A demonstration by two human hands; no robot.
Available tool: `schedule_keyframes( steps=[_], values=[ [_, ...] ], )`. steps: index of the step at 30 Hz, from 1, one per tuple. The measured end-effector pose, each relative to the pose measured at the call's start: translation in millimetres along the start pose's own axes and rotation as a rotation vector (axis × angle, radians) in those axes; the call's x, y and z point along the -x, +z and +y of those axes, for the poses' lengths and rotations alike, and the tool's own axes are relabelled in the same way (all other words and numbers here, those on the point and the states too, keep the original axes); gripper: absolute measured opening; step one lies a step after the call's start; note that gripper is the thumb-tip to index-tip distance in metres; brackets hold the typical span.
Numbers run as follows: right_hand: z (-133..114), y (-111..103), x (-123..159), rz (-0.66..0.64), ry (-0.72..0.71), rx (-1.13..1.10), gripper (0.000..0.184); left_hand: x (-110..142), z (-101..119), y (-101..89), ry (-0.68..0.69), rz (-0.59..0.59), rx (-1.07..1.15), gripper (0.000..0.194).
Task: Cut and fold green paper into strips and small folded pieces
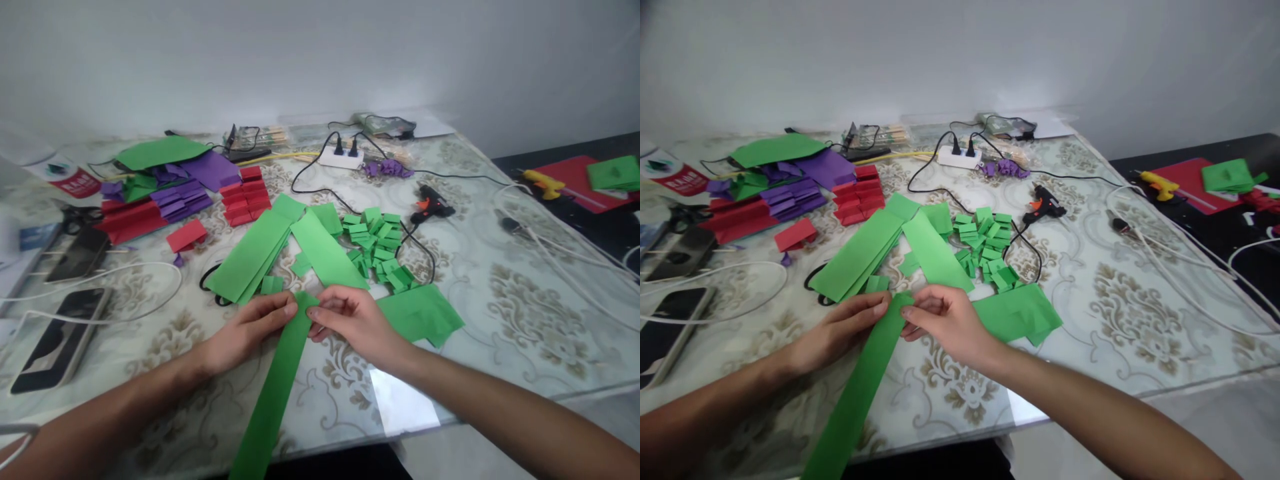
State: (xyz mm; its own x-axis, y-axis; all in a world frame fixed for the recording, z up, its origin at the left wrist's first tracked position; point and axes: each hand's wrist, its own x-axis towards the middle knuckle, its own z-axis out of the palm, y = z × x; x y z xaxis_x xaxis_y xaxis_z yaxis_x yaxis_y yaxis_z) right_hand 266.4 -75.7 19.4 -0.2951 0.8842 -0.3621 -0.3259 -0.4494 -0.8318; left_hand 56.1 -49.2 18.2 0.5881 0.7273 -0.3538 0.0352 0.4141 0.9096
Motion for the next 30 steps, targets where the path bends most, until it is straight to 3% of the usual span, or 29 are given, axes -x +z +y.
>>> schedule_keyframes(
  steps=[5,13,20,30],
  values=[
    [3,1,-1,0.018,-0.022,-0.034,0.042,1,1,1.8,0.032,0.008,-0.061,0.036],
    [3,4,1,0.005,-0.061,-0.082,0.04,2,9,16.7,-0.021,-0.129,0.01,0.034],
    [6,0,2,-0.01,-0.049,-0.08,0.035,6,9,20.8,-0.057,-0.03,-0.141,0.038],
    [1,-2,10,-0.074,-0.105,-0.066,0.033,15,7,17.8,0.004,0.06,-0.428,0.038]
  ],
)
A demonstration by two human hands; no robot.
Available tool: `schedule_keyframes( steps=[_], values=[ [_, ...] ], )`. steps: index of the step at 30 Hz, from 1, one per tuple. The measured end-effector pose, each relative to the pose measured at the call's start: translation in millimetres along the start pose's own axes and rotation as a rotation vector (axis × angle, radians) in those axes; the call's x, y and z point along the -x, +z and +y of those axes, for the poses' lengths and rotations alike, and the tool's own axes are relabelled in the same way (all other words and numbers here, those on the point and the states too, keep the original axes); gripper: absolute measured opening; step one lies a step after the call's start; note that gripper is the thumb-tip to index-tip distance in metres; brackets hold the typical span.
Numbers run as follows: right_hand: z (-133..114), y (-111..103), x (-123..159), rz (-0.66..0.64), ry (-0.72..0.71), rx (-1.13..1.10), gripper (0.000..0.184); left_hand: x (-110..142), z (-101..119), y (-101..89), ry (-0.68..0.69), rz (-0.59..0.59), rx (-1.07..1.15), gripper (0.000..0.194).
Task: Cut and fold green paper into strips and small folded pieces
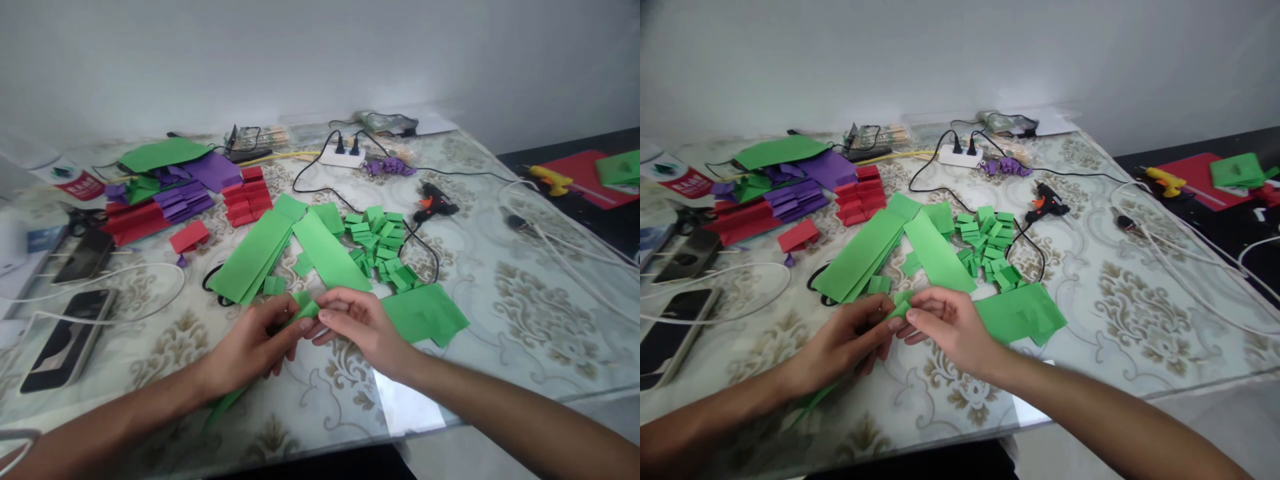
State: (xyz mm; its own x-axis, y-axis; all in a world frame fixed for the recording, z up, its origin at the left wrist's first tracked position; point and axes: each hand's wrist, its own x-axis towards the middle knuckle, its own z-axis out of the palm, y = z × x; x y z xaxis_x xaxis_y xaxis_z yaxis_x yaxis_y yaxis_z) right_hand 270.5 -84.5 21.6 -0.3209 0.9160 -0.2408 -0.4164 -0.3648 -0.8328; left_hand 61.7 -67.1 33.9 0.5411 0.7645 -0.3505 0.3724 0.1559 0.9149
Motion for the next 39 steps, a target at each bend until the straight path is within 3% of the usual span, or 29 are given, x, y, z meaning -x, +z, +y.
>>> schedule_keyframes(
  steps=[6,13,23,39],
  values=[
    [2.1,1.2,-3.7,0.045,0.02,0.089,0.034,0.1,2.3,-1.1,0.016,0.004,-0.055,0.039],
    [5.1,1.1,-2.7,0.021,-0.009,0.16,0.034,-4.9,3.5,-4.9,0.158,0.022,-0.107,0.032],
    [6.0,-0.2,-3.0,0.063,-0.21,0.227,0.029,-6.4,4.9,-2.0,0.083,0.034,0.197,0.034],
    [6.0,0.4,0.9,0.11,-0.253,0.308,0.018,-3.0,4.6,-1.3,0.117,-0.013,0.195,0.034]
  ],
)
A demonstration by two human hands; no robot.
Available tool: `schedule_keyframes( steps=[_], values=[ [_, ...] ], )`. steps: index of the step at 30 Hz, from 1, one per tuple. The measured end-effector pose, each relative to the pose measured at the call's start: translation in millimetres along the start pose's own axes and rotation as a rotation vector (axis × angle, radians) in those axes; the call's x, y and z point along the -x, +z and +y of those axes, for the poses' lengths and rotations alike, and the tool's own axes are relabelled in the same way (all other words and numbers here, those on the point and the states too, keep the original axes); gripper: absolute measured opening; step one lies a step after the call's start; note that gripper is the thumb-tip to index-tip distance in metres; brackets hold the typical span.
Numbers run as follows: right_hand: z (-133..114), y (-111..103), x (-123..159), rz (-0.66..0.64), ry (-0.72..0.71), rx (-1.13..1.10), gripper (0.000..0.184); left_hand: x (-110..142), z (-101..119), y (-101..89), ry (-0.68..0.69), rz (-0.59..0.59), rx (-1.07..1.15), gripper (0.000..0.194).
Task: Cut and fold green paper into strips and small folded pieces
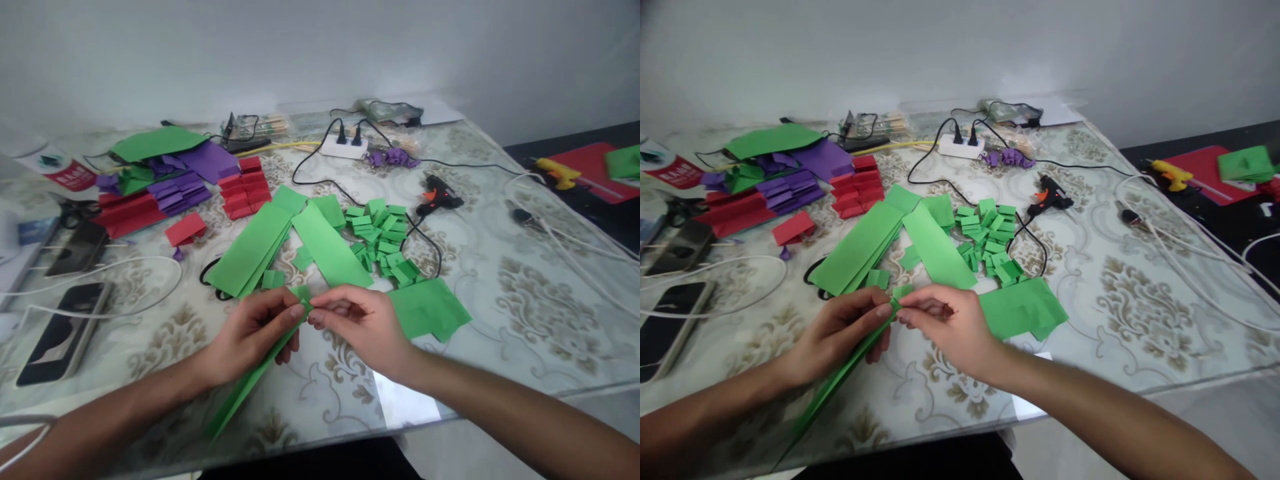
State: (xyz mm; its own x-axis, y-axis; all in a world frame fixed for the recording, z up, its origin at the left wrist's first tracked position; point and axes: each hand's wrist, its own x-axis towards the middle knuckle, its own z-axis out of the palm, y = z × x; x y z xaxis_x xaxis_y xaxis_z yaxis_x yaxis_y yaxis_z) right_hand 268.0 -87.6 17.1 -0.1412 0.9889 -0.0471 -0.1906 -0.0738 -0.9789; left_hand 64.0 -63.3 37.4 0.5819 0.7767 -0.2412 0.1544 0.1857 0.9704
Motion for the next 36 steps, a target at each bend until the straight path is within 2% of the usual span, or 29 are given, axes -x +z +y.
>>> schedule_keyframes(
  steps=[9,17,24,36],
  values=[
    [-2.0,0.2,1.6,0.005,-0.03,0.063,0.017,1.6,-0.4,-0.3,0.04,-0.002,-0.038,0.035],
    [-3.1,-0.9,1.3,0.025,-0.209,0.257,0.01,2.3,1.3,-0.8,0.059,0.0,-0.063,0.035],
    [-2.5,-2.6,2.9,0.015,-0.335,0.322,0.009,2.8,1.6,-0.5,0.068,0.006,-0.076,0.036],
    [-2.8,-4.6,2.2,-0.014,-0.429,0.345,0.008,3.9,3.2,0.2,0.104,0.0,-0.132,0.036]
  ],
)
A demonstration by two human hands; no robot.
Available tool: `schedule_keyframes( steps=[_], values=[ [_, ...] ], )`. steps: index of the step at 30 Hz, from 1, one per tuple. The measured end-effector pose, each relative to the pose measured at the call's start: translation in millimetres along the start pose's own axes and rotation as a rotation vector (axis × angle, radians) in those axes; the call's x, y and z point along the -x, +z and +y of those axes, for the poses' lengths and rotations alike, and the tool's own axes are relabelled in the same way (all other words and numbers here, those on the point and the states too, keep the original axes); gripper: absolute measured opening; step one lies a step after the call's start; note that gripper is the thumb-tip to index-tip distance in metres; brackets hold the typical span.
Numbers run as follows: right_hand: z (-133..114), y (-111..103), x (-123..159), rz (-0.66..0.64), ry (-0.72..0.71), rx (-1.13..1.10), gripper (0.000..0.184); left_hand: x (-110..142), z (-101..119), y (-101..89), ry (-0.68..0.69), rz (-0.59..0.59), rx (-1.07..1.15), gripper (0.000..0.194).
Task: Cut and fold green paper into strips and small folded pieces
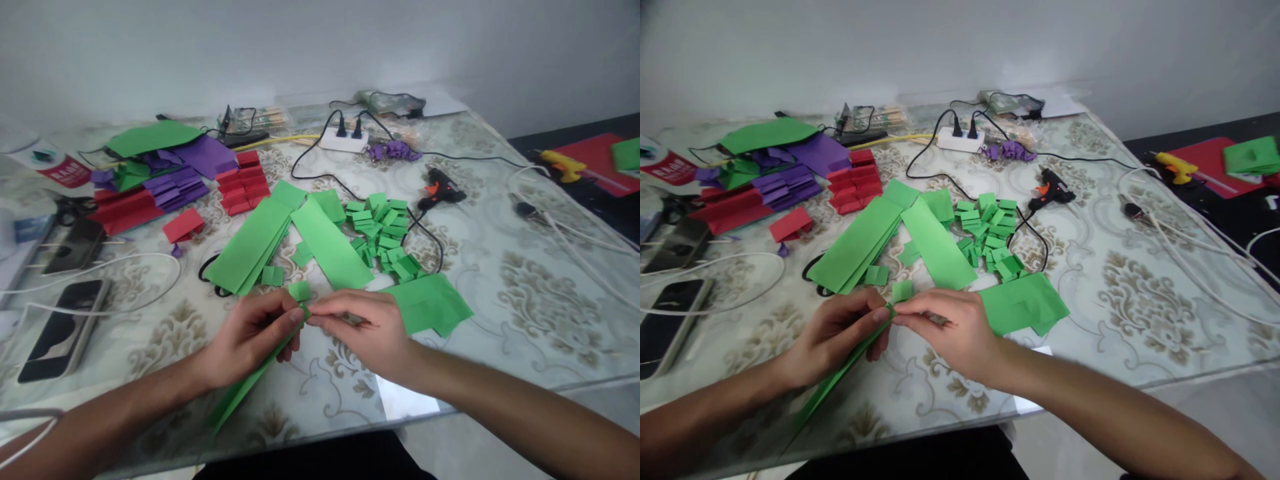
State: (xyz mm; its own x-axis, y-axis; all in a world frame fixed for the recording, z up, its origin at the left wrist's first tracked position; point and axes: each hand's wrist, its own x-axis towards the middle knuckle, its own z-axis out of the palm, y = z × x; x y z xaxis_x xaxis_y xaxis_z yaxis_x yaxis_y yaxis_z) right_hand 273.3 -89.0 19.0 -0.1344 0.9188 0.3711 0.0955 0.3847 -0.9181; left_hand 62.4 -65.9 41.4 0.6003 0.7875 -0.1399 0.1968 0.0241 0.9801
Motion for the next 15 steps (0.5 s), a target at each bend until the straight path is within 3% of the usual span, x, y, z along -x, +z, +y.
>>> schedule_keyframes(
  steps=[15],
  values=[
    [-1.3,-0.3,1.1,-0.01,-0.023,-0.021,0.012,2.1,-2.4,0.4,0.014,-0.031,0.059,0.033]
  ],
)
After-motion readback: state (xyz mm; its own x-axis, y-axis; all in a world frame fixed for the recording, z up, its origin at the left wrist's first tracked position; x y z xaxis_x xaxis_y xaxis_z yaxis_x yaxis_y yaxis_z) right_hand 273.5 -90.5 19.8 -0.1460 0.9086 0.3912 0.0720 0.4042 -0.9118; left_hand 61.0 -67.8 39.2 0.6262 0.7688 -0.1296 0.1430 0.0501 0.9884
